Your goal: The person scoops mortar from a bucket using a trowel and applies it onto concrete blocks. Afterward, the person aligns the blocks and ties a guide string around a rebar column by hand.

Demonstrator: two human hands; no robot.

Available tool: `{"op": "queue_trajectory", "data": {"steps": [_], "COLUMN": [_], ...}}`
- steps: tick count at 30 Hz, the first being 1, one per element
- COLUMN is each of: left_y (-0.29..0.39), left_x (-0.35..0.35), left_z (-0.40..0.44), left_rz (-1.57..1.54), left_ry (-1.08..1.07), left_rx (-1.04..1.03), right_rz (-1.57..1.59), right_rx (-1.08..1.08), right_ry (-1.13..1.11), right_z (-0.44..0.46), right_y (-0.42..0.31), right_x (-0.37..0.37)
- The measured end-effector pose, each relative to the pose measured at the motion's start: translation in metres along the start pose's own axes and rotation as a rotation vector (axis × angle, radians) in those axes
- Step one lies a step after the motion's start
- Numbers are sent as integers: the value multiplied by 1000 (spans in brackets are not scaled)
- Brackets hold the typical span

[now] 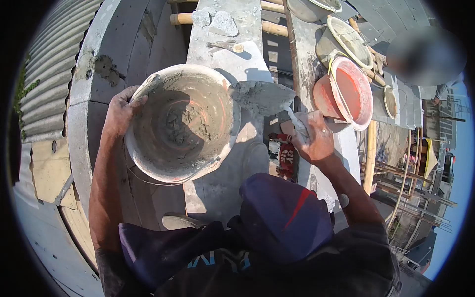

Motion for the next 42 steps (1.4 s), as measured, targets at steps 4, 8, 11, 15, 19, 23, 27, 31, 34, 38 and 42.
{"op": "queue_trajectory", "data": {"steps": [4, 8, 11, 15, 19, 23, 27, 31, 34, 38, 42], "left_y": [2, 1, -4, -15, -8, -12, -5, 16, 32, 50, 55], "left_x": [-1, 4, 6, 8, 7, 10, 4, -17, -38, -52, -59], "left_z": [11, 18, 19, 28, 26, 21, 6, -21, -35, -50, -63], "left_rz": [70, 121, 111, 51, 54, 29, 88, 113, 160, 196, 159], "left_ry": [-36, -47, -59, -71, -60, -49, -21, 9, 21, 7, -52], "left_rx": [0, -65, -55, -14, -84, -76, -70, -54, -124, -148, -133], "right_rz": [-4, 230, 162, 117, 74, 33, -48, 281, -68, -306, -444], "right_rx": [71, 166, 215, 159, 80, 17, -243, -414, -148, 56, 45], "right_ry": [130, 6, -56, -228, -341, -399, -484, -415, -663, -685, -606], "right_z": [30, 38, 41, 25, -7, -41, -93, -130, -81, -52, -3], "right_y": [-62, -67, -65, -26, 6, 39, 63, 86, 9, -11, -10], "right_x": [-74, -147, -147, -166, -166, -148, -104, -75, -12, -4, 3]}}
Point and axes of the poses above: each hand's wrist, its own z-axis towards the middle knuckle, its own x-axis out of the back of the hand, y = z × x, the point moved 9 cm from there along z, towards the middle knuckle, and after that the axes turned 9 degrees about -z, right-handed, at the moved point
